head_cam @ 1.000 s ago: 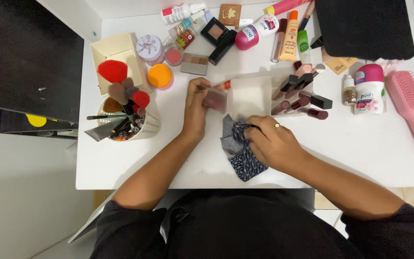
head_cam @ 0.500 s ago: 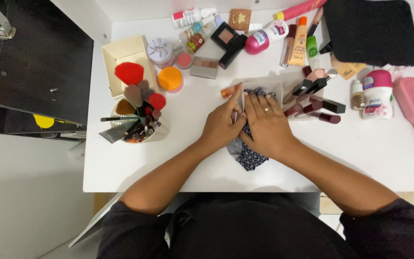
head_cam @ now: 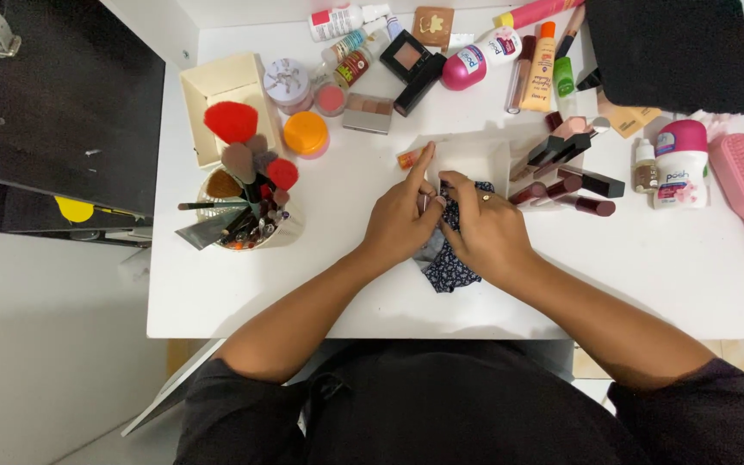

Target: Wiping down various makeup products with a cloth and organizing them on a vanity.

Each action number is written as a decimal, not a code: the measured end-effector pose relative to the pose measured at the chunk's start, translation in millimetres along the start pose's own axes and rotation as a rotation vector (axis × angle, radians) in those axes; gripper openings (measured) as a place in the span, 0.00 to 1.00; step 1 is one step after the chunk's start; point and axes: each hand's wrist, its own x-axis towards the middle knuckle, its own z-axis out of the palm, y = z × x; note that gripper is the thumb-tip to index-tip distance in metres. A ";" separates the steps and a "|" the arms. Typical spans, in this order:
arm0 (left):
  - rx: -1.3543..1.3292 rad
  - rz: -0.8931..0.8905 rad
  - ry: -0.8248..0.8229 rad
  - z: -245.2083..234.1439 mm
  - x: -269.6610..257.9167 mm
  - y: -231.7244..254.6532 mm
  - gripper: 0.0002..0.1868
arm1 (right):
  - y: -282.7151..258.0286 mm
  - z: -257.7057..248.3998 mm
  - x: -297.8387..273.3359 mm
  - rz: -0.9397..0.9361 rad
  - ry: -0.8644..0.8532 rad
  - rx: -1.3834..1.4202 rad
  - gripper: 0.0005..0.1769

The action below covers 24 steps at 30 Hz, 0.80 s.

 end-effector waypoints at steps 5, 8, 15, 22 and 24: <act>-0.008 -0.018 0.000 -1.2 1.6 2.8 0.48 | -5.3 3.0 3.3 -0.114 0.065 -0.094 0.36; -0.005 -0.028 -0.006 -0.5 2.3 3.2 0.48 | -7.3 2.6 10.7 -0.187 0.104 -0.130 0.38; 0.004 -0.091 -0.035 -1.4 2.9 9.9 0.49 | 1.4 10.2 15.3 -0.101 -0.033 -0.075 0.40; -0.069 -0.097 -0.041 -4.2 3.1 9.5 0.46 | 4.8 4.1 1.4 -0.144 0.122 0.009 0.37; -0.075 -0.083 -0.045 -5.2 3.0 10.4 0.43 | 7.7 -0.4 -6.4 -0.268 0.295 0.032 0.25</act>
